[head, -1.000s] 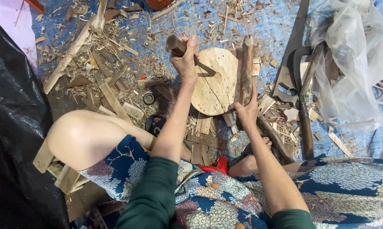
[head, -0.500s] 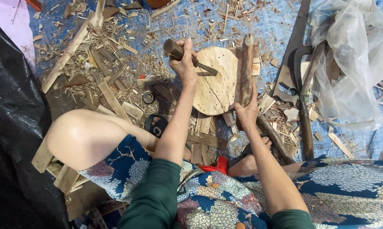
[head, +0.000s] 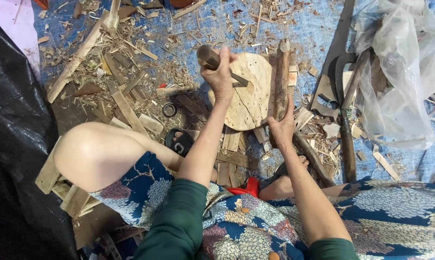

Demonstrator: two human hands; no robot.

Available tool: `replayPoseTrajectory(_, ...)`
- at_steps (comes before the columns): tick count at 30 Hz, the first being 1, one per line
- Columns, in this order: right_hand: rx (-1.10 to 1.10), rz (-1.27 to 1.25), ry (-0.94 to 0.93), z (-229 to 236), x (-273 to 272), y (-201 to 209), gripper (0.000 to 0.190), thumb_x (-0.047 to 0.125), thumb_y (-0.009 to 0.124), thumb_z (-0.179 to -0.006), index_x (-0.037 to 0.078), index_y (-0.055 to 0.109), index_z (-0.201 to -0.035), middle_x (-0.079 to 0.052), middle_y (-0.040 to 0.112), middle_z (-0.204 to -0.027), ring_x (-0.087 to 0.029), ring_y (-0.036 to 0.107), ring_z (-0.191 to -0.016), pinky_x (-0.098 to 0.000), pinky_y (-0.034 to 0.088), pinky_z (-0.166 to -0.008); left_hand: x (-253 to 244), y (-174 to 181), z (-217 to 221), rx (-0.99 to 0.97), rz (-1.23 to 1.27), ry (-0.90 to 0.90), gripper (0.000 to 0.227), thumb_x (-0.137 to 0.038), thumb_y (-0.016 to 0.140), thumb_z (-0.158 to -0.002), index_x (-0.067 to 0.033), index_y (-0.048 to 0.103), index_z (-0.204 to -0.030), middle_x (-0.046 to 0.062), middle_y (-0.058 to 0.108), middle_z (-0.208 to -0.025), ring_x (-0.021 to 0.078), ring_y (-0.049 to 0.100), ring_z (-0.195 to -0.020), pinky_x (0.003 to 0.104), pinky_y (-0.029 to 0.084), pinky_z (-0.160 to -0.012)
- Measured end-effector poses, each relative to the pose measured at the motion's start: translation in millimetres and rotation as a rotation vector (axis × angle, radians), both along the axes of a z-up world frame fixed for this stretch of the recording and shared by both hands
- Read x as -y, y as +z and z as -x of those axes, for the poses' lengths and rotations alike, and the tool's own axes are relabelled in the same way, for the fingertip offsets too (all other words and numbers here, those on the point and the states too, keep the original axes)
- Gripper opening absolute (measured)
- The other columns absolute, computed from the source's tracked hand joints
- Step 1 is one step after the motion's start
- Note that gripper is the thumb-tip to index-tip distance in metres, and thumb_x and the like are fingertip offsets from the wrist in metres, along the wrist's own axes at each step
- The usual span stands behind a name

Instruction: Using a wooden mallet and chisel to carve and shape a circular piece of wood while sitting on the floor.

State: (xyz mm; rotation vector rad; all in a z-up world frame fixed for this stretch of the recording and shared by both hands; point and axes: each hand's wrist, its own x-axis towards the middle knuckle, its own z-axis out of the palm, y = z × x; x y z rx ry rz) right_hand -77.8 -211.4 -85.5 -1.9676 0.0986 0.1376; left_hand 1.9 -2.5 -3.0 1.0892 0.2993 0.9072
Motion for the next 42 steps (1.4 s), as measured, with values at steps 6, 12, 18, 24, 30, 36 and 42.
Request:
replayPoseTrajectory(6, -0.131, -0.001, 0.042, -18.1, -2.2, 64.7, 0.105, -0.010, 0.059, -0.074, 0.039, 0.019, -0.158, -0.027, 0.047, -0.151, -0.028, 0.065, -0.074, -0.0313, 0.056, -0.044, 12.5, -30.2, -18.5, -0.073, -0.263, 0.063, 0.015, -0.011, 0.071, -0.090, -0.0149, 0.056, -0.087, -0.005, 0.063, -0.067, 0.0061, 0.054, -0.045, 0.014, 0.050, -0.043)
replayPoseTrajectory(12, 0.202, 0.529, 0.509, -75.2, 18.3, 195.6, 0.110, -0.005, 0.077, -0.078, 0.038, 0.022, -0.162, -0.012, 0.068, -0.085, -0.022, 0.058, -0.055, -0.0306, 0.052, -0.046, 20.4, -19.6, -17.9, -0.152, -0.303, 0.131, 0.010, -0.016, 0.070, -0.090, -0.0164, 0.062, -0.084, -0.007, 0.062, -0.066, 0.0066, 0.052, -0.050, 0.019, 0.046, -0.050)
replayPoseTrajectory(18, 1.006, 0.251, 0.657, -72.6, -15.5, 302.9, 0.089, -0.020, 0.073, -0.092, 0.005, 0.029, -0.166, -0.036, 0.074, -0.118, -0.030, 0.069, -0.081, -0.0375, 0.058, -0.062, 19.4, -4.4, -9.2, -0.045, -0.265, 0.100, 0.019, -0.008, 0.067, -0.090, -0.0184, 0.055, -0.080, -0.011, 0.048, -0.065, 0.0058, 0.040, -0.053, 0.020, 0.036, -0.054)
replayPoseTrajectory(24, 0.647, 1.158, 0.808, -79.9, -24.9, 291.4, 0.091, 0.018, 0.070, -0.085, 0.035, 0.034, -0.167, -0.011, 0.070, -0.079, -0.018, 0.058, -0.044, -0.0291, 0.049, -0.033, 20.0, -28.2, -18.0, -0.051, -0.224, 0.098, 0.020, -0.003, 0.071, -0.090, -0.0085, 0.064, -0.108, -0.003, 0.066, -0.093, 0.0079, 0.059, -0.074, 0.022, 0.047, -0.068)
replayPoseTrajectory(30, 0.964, 0.297, 0.605, -61.4, -12.2, 281.2, 0.091, -0.017, 0.071, -0.091, 0.005, 0.024, -0.166, -0.034, 0.074, -0.123, -0.039, 0.074, -0.098, -0.0430, 0.060, -0.078, 29.1, -13.7, -10.4, 0.045, -0.321, 0.004, 0.015, -0.007, 0.068, -0.093, -0.0202, 0.064, -0.099, -0.012, 0.051, -0.069, 0.0049, 0.038, -0.056, 0.021, 0.031, -0.057)
replayPoseTrajectory(36, 0.777, 0.974, 0.697, -64.1, -6.6, 303.5, 0.081, 0.014, 0.075, -0.088, 0.028, 0.047, -0.164, -0.008, 0.070, -0.084, -0.019, 0.059, -0.052, -0.0310, 0.050, -0.040, 38.7, -4.2, -7.9, -0.142, -0.426, -0.017, 0.028, -0.002, 0.071, -0.086, -0.0092, 0.064, -0.112, -0.001, 0.065, -0.077, 0.0097, 0.053, -0.060, 0.025, 0.043, -0.058)
replayPoseTrajectory(42, 1.006, 0.903, 0.564, -64.2, -11.1, 301.2, 0.047, 0.001, 0.070, -0.104, 0.013, 0.072, -0.149, -0.008, 0.059, -0.081, -0.018, 0.055, -0.052, -0.0326, 0.046, -0.037, 40.4, 2.7, -5.7, -0.104, -0.493, 0.001, 0.031, -0.003, 0.071, -0.087, -0.0123, 0.061, -0.115, -0.005, 0.055, -0.070, 0.0108, 0.045, -0.058, 0.026, 0.040, -0.056)
